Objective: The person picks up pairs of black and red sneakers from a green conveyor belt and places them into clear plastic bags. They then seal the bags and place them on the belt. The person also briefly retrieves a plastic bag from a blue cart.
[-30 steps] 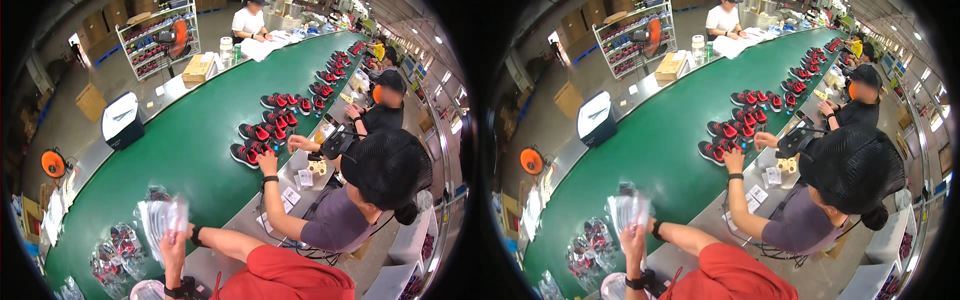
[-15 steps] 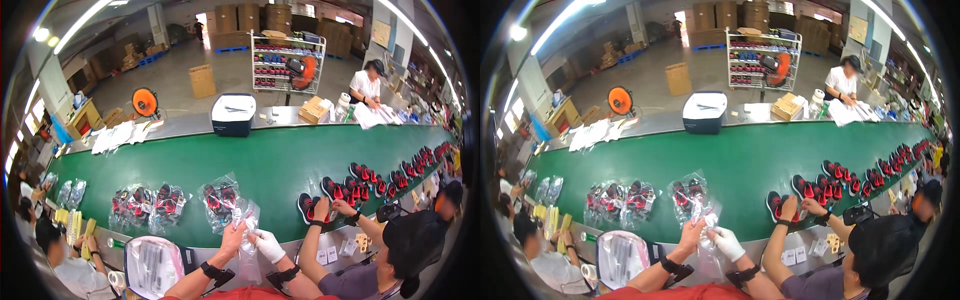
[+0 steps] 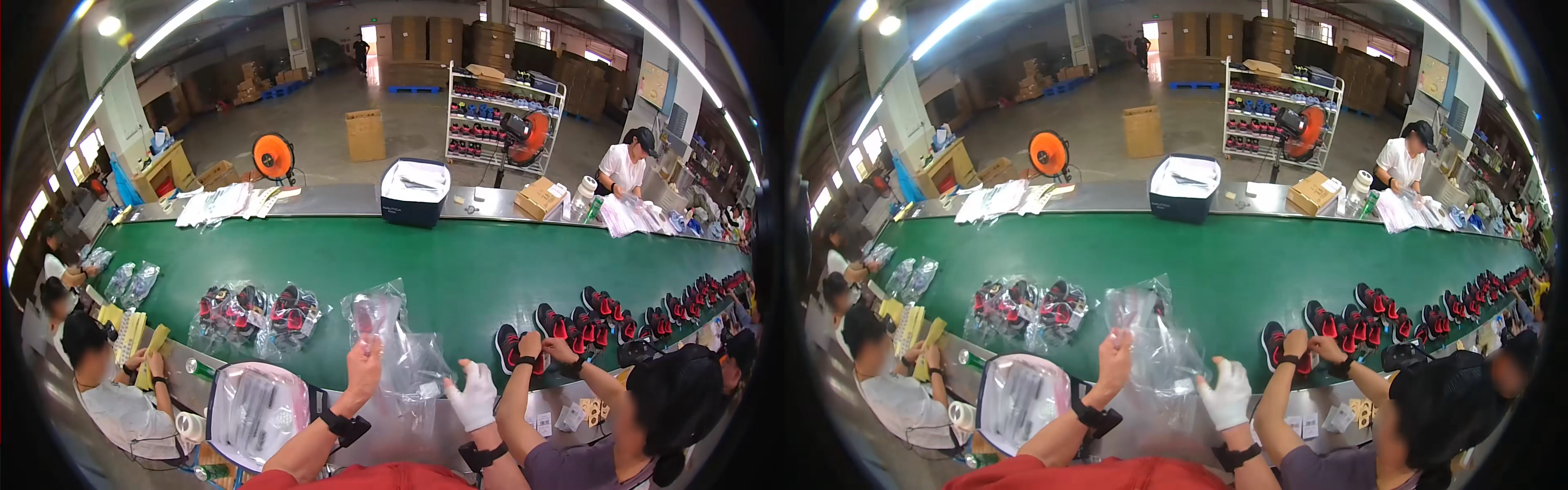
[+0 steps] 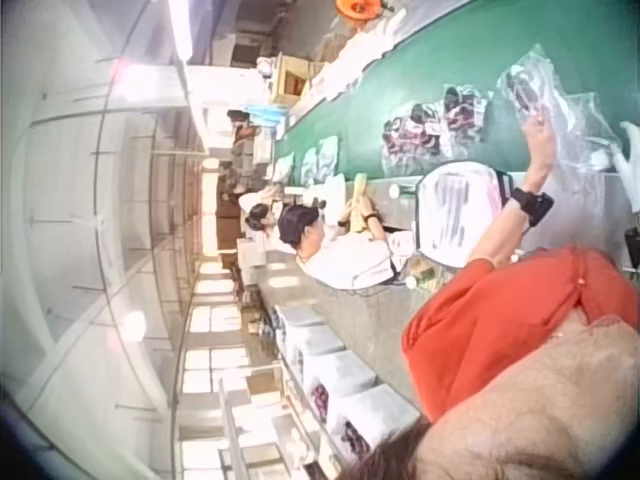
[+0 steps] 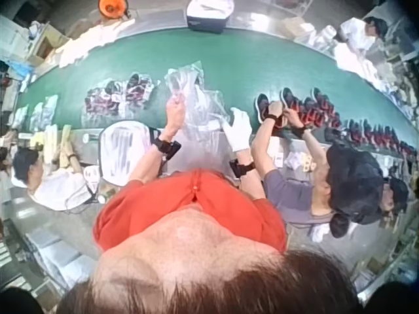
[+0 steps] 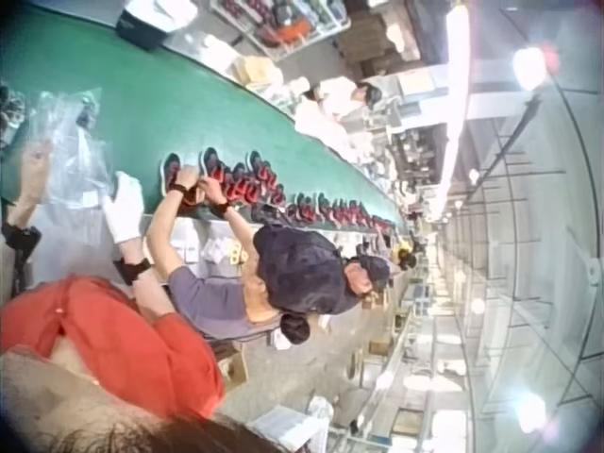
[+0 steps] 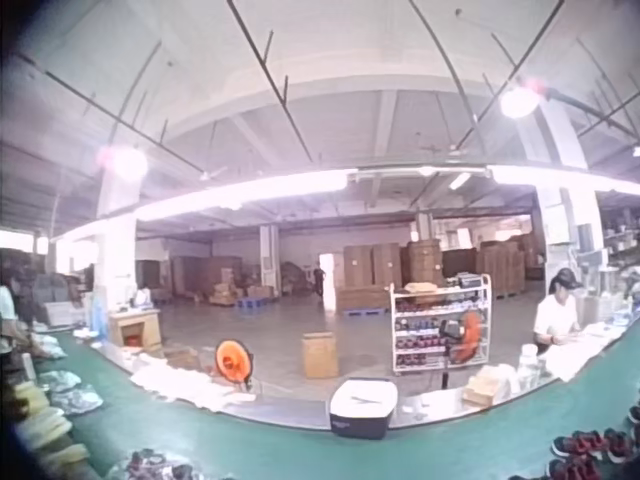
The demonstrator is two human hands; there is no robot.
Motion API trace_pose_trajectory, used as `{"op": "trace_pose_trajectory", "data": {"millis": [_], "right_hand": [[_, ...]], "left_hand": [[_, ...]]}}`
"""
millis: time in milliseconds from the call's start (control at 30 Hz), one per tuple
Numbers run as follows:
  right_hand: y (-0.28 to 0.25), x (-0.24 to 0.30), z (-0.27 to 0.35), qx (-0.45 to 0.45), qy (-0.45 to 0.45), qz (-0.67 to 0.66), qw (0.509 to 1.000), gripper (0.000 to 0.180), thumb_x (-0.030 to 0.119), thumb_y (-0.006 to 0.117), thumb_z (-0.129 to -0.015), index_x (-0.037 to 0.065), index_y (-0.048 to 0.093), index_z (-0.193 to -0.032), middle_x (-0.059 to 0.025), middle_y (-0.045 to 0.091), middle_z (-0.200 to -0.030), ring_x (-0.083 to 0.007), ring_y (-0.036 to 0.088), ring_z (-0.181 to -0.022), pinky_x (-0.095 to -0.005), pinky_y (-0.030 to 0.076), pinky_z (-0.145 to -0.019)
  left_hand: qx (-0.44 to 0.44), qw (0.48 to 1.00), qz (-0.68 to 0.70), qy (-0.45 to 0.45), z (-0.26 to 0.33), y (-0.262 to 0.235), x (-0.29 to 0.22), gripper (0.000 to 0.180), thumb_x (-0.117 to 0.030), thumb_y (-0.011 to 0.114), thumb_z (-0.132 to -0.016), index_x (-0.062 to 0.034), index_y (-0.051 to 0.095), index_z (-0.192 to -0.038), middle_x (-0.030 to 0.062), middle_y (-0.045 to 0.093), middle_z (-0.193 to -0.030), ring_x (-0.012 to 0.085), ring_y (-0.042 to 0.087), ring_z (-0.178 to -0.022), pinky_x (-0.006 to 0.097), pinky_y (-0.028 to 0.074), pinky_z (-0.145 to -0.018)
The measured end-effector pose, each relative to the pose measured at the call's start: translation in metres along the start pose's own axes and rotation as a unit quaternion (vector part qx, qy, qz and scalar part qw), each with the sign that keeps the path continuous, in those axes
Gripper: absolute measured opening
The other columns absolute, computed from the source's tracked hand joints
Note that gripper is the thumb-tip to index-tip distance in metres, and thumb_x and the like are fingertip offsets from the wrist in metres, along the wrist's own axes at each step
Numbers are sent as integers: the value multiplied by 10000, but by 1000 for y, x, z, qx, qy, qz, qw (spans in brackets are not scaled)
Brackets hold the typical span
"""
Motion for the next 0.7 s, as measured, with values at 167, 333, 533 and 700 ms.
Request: {"op": "trace_pose_trajectory", "data": {"millis": [167,333,533,700], "right_hand": [[27,47,-13,118,-199,-98,968,237,117,601,-772,43,581,-997,-145,617,-966,-319,599,-883,-373,506,-743],[77,1,-9,236,-121,12,964,262,178,572,-798,51,586,-1027,-155,621,-986,-325,604,-891,-376,507,-748],[106,-64,3,354,-34,88,931,307,251,536,-829,61,591,-1064,-166,626,-1010,-333,609,-900,-380,507,-753],[139,-89,20,229,138,-360,894,353,313,507,-854,69,596,-1094,-176,631,-1030,-339,614,-907,-383,508,-758]], "left_hand": [[221,974,-44,12,44,53,-47,183,-191,512,-934,-18,567,-915,33,526,-650,105,477,-618,292,401,-534],[527,832,12,174,123,68,-74,187,-162,578,-833,-98,549,-1007,226,543,-687,435,521,-639,461,409,-553],[513,839,-97,155,111,34,-62,180,-172,546,-878,-116,549,-1049,211,562,-709,416,532,-599,452,416,-529],[382,907,-156,83,95,35,-24,188,-189,542,-890,-99,583,-1050,212,577,-707,403,557,-608,455,422,-521]]}}
Point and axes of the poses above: each hand's wrist, its own z-axis away from the middle knuckle, its own y-axis out of the palm, x = y × z, the point moved 3 cm from there along -z, towards the middle knuckle
